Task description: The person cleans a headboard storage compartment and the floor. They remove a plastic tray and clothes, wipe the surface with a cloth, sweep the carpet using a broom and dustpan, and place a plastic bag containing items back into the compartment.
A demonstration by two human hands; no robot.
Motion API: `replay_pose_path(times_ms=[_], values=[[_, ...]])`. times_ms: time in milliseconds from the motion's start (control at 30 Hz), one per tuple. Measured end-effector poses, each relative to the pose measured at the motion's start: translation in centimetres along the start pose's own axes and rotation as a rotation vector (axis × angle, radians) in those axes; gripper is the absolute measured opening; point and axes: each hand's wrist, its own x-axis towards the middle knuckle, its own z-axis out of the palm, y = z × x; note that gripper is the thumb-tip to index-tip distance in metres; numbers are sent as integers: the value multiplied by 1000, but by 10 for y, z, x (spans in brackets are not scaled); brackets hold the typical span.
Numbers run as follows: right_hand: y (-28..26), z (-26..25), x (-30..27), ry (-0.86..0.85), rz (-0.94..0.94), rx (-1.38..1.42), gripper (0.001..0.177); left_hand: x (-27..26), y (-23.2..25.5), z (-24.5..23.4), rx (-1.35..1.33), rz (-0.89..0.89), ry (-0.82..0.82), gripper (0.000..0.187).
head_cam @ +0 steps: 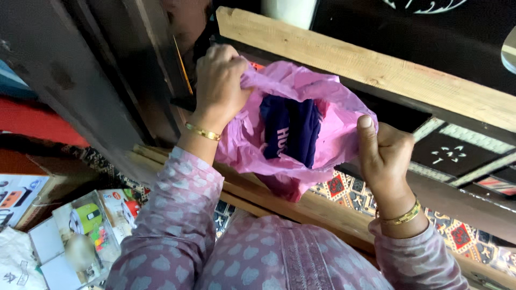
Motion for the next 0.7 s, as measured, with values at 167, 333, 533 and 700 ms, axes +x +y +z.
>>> replay_pose_path(times_ms=[167,333,533,700], values=[[29,-1,21,49,124,-42,61,11,-3,-5,-221,177,-50,38],[46,-7,60,59,201,16,62,23,9,-7,-470,-65,-280,50],[58,-22,114,-2,290,-197,66,36,14,10,-310,-10,-305,41],[80,-31,144,-113,446,-370,73,53,18,23,-1040,-355,-402,33]])
